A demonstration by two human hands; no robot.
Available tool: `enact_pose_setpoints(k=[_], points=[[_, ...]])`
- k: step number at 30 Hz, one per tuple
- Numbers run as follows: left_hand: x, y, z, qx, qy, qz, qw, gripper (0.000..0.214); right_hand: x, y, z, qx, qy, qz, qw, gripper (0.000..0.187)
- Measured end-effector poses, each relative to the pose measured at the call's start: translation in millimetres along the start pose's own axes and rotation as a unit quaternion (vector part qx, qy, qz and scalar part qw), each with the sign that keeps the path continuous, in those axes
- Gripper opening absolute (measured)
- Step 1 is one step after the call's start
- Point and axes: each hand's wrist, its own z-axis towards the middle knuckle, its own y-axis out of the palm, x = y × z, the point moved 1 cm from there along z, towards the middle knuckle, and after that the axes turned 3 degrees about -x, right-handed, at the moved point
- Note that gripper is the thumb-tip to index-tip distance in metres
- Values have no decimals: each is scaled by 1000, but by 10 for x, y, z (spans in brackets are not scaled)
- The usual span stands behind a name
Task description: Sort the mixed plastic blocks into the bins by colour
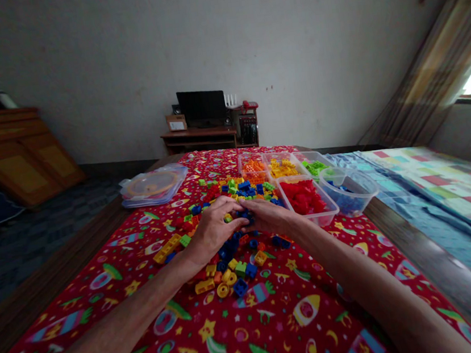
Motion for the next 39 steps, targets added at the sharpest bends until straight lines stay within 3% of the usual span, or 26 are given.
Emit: enact_pose_setpoints(k=[3, 8, 13, 18, 21, 23, 27, 32, 36, 39], points=[[-39, -13, 9, -9, -11, 11, 1000, 11, -3, -41, 3, -23, -11, -4, 1000, 13], [-84, -4, 8, -39, -46, 20, 998, 8, -44, -148, -11, 3, -28, -76, 997, 14], [-115, 15, 0, -55, -54, 25, 997, 6, -76, -148, -28, 52, -61, -178, 981, 13], [-144, 38, -18, -64, -53, 47, 995, 13, -99, -210, -20, 33, -60, -223, 972, 15], [-164, 44, -34, -82, -38, 67, 994, 16, -79, -270, 14, 41, -70, -299, 951, 21], [-173, 23, -32, -91, -32, 83, 992, 20, -100, -294, 19, 69, -93, -393, 912, 23], [-186, -71, 8, -104, -31, 100, 989, 25, -347, -332, -111, 144, -201, -556, 793, 25], [-257, -142, 45, -107, -24, 95, 989, 25, -851, -656, -508, 336, -286, -631, 638, 26], [-330, -156, 51, -101, -9, 103, 989, 26, -1072, -1131, -825, 474, -237, -660, 533, 27], [-377, -197, 62, -97, -16, 112, 989, 26, -1085, -1490, -969, 516, -170, -677, 497, 28]])
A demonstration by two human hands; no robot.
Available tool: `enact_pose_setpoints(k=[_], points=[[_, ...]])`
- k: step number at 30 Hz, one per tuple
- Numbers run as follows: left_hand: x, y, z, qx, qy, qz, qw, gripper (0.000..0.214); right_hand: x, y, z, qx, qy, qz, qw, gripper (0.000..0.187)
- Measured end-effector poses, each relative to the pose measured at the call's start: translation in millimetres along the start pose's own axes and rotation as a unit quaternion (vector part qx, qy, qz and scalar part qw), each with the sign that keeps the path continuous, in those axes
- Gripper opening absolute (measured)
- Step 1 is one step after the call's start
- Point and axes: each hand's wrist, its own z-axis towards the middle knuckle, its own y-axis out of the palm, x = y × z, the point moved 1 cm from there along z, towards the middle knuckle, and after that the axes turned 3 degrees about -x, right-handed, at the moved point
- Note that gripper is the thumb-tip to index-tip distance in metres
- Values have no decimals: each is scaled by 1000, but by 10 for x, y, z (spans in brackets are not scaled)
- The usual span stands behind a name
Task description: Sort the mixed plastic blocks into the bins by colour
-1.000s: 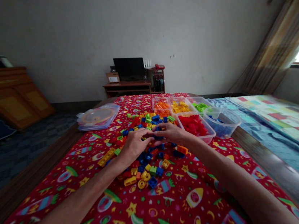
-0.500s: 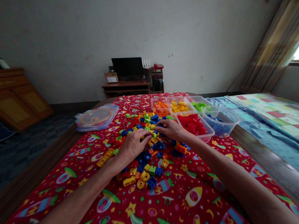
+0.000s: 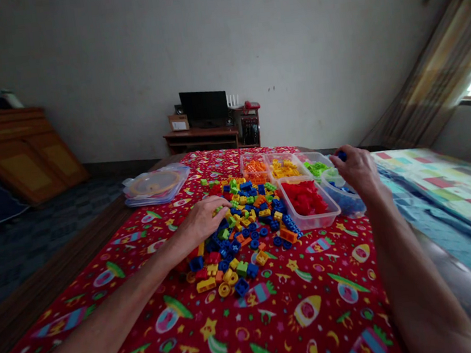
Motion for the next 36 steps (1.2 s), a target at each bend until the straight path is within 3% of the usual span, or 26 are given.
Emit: enact_pose_setpoints(k=[5, 9, 11, 15, 19, 21, 24, 27, 29, 33, 36], points=[[-130, -87, 18, -12, -26, 8, 1000, 30, 297, 109, 21, -56, 31, -31, 997, 29], [-234, -134, -6, -28, -47, 16, 998, 42, 90, -8, 27, -8, 10, 17, 1000, 31], [-288, -153, -97, -51, -60, 32, 996, 54, -108, -89, 9, -16, -5, 53, 998, 29], [-481, -241, -555, -138, -133, 86, 978, 74, -500, -194, -85, -51, -74, 104, 990, 24], [-685, -388, -1215, -142, -148, 63, 977, 90, -789, -230, -194, -99, -131, 134, 977, 23], [-683, -402, -1483, -164, -130, 33, 977, 99, -901, -241, -237, -123, -146, 144, 971, 23], [-488, -304, -1675, -131, -100, 36, 986, 121, -1017, -250, -289, -133, -170, 148, 965, 23], [-169, -92, -1602, -107, -73, 51, 990, 137, -1057, -225, -328, -140, -197, 142, 960, 23], [23, 50, -1451, -86, -68, 54, 993, 136, -1054, -190, -344, -140, -212, 135, 958, 25], [278, 236, -1064, -33, -47, 60, 997, 120, -1043, -110, -361, -155, -229, 127, 953, 24], [398, 305, -789, -29, -5, 66, 997, 97, -1070, -71, -377, -170, -229, 134, 949, 23]])
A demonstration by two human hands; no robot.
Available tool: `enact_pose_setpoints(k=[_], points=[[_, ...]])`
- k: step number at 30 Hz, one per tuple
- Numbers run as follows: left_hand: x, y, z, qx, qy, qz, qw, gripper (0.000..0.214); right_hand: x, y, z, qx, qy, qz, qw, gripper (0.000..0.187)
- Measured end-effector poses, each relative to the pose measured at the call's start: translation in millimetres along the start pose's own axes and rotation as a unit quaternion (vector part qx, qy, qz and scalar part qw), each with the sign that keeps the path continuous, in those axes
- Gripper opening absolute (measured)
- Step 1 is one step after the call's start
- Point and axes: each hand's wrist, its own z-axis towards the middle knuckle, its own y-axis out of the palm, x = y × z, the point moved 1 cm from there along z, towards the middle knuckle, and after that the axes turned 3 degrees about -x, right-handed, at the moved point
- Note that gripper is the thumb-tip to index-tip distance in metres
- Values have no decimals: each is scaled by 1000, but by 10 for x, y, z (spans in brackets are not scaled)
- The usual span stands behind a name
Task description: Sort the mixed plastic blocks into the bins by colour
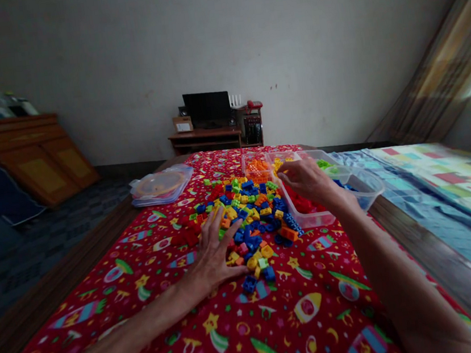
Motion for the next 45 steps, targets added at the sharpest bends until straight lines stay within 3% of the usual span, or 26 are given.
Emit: enact_pose_setpoints(k=[7, 13, 15, 18, 22, 23, 25, 28, 33, 40, 45], points=[[56, 105, 628, 21, 51, -19, 998, 81, -124, 89, 5, -23, -5, -8, 1000, 22], [-180, 185, 1101, 22, -34, -77, 996, 73, -164, 122, -6, -47, -5, -22, 999, 22], [-117, 96, 1067, 30, -17, -86, 996, 62, -136, 116, -4, -35, -11, -14, 999, 23], [207, -103, 795, -38, 113, -73, 990, 46, -87, 106, 3, -18, -12, -14, 1000, 23], [705, -253, 302, -223, 337, -49, 913, 45, -100, 95, 6, -23, 0, -25, 999, 23], [766, -249, 221, -247, 356, -37, 900, 44, -119, 93, 4, -29, 0, -25, 999, 23], [782, -203, 160, -226, 365, -12, 903, 40, -163, 90, 0, -44, 0, -24, 999, 24], [591, -101, 294, -171, 350, 47, 920, 34, -205, 106, -2, -65, 4, -34, 997, 23], [139, -32, 753, -126, 301, 97, 940, 39, -187, 184, 0, -67, -13, -51, 996, 21], [-259, 24, 1141, -47, 143, -10, 989, 32, -229, 249, -6, -104, -30, -69, 992, 17], [-525, -36, 1267, -26, 6, -127, 992, 41, -229, 373, -9, -130, -23, -50, 990, 20]])
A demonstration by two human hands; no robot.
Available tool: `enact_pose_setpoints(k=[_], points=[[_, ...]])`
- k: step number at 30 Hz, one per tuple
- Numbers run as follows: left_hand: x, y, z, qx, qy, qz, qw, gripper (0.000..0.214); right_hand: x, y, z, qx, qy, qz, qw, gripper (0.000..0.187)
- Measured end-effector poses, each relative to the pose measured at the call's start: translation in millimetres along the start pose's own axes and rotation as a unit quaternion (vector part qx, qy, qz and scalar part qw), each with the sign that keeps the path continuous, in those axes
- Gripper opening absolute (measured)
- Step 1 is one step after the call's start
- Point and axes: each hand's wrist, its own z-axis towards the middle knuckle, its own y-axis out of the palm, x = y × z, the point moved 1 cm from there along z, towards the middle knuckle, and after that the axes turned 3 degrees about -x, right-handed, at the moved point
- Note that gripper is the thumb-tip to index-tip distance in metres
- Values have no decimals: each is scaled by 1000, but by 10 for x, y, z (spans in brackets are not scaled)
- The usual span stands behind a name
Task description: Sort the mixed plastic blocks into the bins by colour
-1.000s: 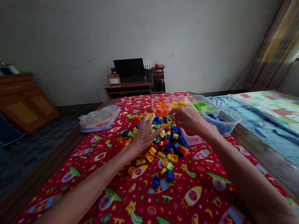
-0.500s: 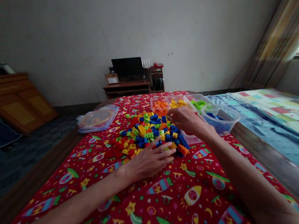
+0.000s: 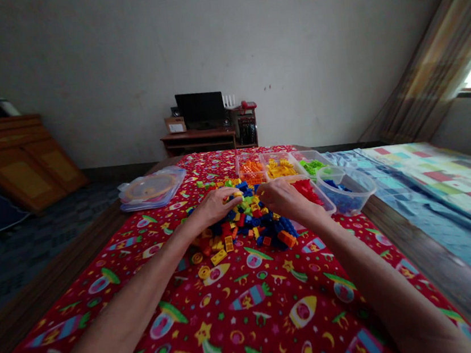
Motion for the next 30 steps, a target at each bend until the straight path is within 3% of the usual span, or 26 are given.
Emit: enact_pose_setpoints(k=[3, 8, 19, 24, 30], points=[[-140, -138, -26, 13, -57, -33, 998, 45, -3, 88, 15, -14, 13, 5, 1000, 22], [-269, -316, -165, -65, -95, -27, 993, 43, -39, 183, 28, -22, 17, -19, 999, 22], [-284, -301, -195, -68, -148, -30, 986, 38, -147, 237, 35, -60, 14, -48, 997, 29], [-227, -325, -184, -34, -139, -97, 985, 44, -184, 204, 22, -18, 17, -16, 1000, 28], [25, -279, -145, -32, -103, -177, 978, 54, -294, 291, 20, 56, -55, 15, 997, 28]])
